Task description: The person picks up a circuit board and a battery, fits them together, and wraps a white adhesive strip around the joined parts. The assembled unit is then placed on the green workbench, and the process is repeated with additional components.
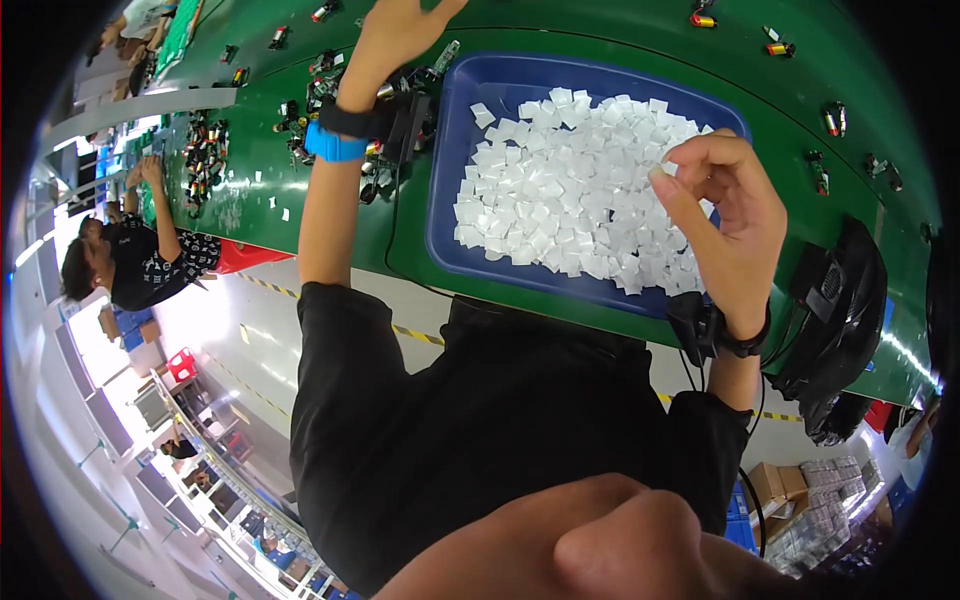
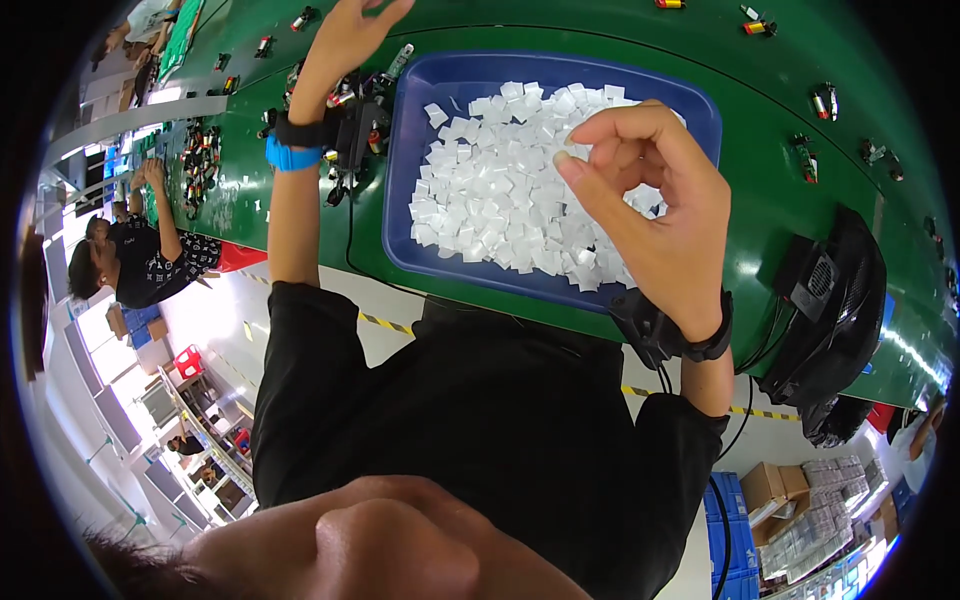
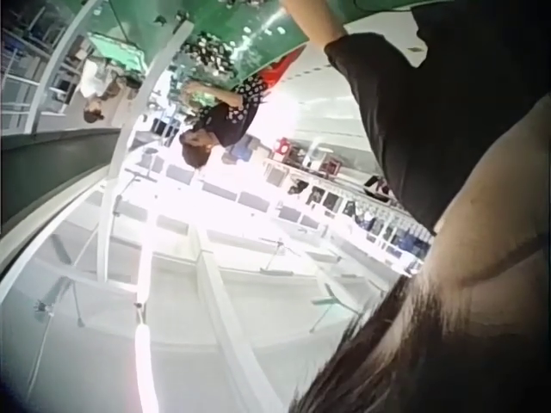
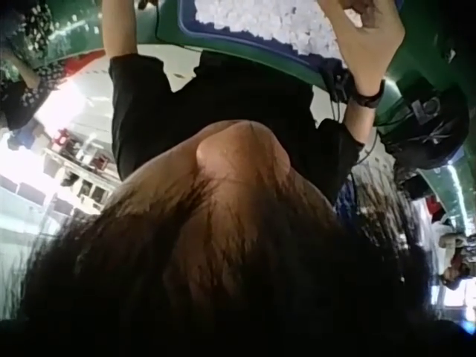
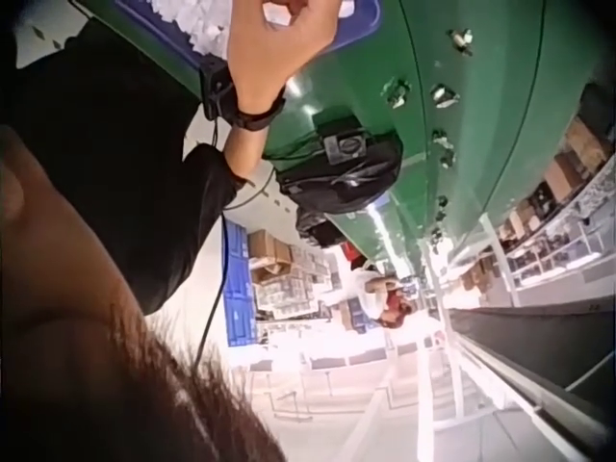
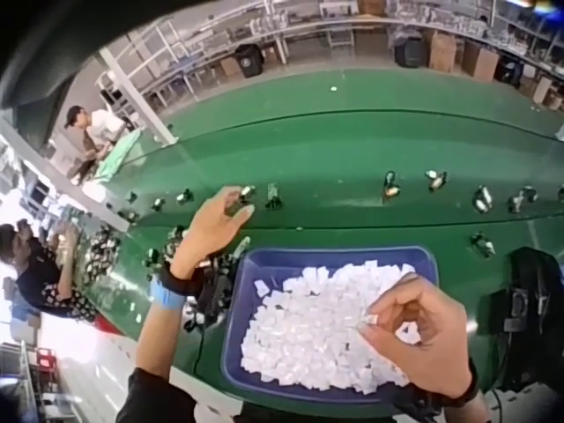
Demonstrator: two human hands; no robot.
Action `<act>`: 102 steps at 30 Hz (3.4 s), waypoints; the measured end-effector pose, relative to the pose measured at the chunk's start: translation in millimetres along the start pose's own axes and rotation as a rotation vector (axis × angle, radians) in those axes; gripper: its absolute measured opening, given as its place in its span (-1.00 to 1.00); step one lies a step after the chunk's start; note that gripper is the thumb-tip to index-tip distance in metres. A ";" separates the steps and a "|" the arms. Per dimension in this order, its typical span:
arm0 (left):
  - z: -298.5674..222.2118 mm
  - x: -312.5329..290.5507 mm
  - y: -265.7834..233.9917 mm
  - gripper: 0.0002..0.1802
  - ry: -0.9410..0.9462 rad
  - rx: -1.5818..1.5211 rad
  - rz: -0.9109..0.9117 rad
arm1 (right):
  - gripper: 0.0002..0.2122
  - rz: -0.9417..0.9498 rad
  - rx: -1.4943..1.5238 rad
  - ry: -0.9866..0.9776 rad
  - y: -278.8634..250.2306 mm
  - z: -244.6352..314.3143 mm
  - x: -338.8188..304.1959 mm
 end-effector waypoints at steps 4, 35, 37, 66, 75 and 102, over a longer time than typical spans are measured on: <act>-16.2 -42.7 -0.9 -0.68 0.421 0.838 0.115 | -0.82 0.003 -0.013 -0.027 -0.5 -0.6 1.3; -148.4 -117.1 31.0 -0.65 0.179 -0.584 0.140 | -0.84 0.164 0.020 0.334 9.3 -38.6 -8.7; -152.8 -111.3 54.9 -0.51 0.084 -0.519 0.432 | -0.87 0.237 -0.071 0.302 16.4 -35.3 -8.4; -153.9 -130.7 74.1 -0.84 0.076 -0.234 0.534 | -0.74 0.259 -0.202 -0.036 20.1 -13.9 0.0; -142.8 -130.3 73.3 -0.57 -0.095 -0.399 0.696 | -0.72 0.323 -0.495 -0.281 21.6 6.7 -1.6; -157.9 -139.6 75.3 -0.68 -0.218 -0.975 0.720 | -0.72 0.073 -0.621 -0.713 32.9 38.3 -21.6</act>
Point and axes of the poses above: each hand's wrist, its own x-axis towards the middle knuckle, its own y-axis out of the palm, z = x × y, the point moved 9 cm from there along x, towards the middle knuckle, and after that the axes turned 6 degrees about x, right-handed, at the moved point
